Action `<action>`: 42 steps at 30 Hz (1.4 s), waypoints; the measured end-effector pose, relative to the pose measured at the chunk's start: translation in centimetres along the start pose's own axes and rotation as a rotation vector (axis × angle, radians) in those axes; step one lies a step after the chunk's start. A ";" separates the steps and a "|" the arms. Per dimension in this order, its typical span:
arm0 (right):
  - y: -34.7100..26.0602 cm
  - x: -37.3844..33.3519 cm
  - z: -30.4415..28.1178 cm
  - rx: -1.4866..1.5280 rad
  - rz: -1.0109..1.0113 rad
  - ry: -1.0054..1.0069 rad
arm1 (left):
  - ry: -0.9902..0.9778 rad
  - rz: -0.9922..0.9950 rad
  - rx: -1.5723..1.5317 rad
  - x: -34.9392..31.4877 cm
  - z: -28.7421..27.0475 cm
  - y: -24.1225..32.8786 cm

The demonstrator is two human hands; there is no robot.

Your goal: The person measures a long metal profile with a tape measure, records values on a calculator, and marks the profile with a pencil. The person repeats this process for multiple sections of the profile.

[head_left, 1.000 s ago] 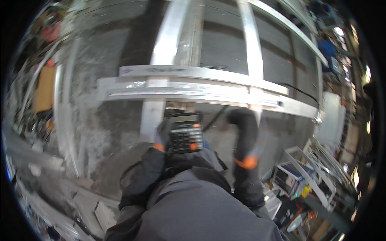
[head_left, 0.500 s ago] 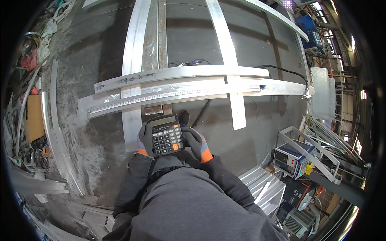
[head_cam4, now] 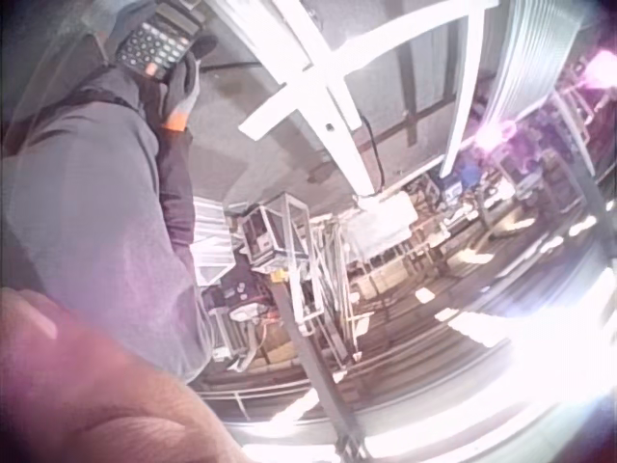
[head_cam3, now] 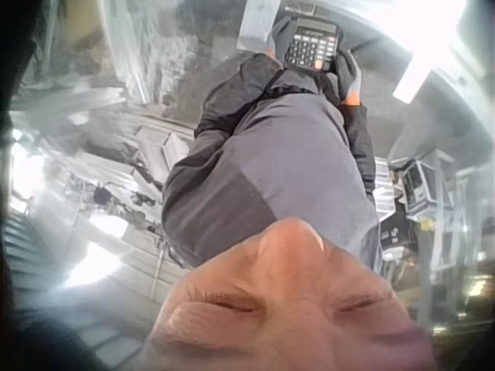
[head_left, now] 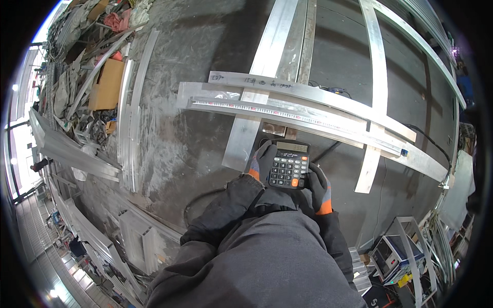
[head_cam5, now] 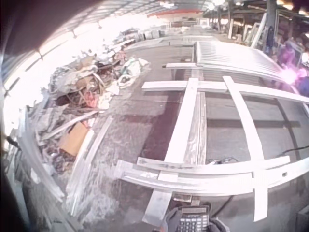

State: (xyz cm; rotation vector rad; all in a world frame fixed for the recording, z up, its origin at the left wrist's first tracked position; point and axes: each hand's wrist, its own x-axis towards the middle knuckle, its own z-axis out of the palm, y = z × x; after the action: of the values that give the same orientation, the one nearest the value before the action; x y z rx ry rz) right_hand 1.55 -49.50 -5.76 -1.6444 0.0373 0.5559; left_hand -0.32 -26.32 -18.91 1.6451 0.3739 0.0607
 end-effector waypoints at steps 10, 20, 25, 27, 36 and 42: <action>0.9 0.1 0.2 0.128 0.144 -0.008 | -0.064 -0.449 -0.530 0.3 0.7 0.7; -0.7 0.1 0.7 0.298 0.202 -0.033 | 0.081 -0.451 -0.426 0.1 1.5 2.4; -1.3 0.1 0.8 0.232 0.223 -0.005 | 0.050 -0.308 -0.189 0.2 1.5 0.8; -1.5 0.1 0.9 0.231 0.236 -0.015 | 0.065 -0.452 -0.421 0.0 1.6 1.2; -2.0 -0.1 1.0 0.205 0.230 -0.020 | 0.040 -0.414 -0.295 0.3 1.5 2.4; -1.5 -0.1 0.7 0.178 0.228 -0.028 | 0.025 -0.399 -0.278 0.0 1.7 2.4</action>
State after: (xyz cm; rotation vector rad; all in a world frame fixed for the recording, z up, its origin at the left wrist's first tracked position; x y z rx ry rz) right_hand 1.75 -48.62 -4.37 -1.4668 0.2493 0.7280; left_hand 0.66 -28.10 -16.74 1.2732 0.6758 -0.1599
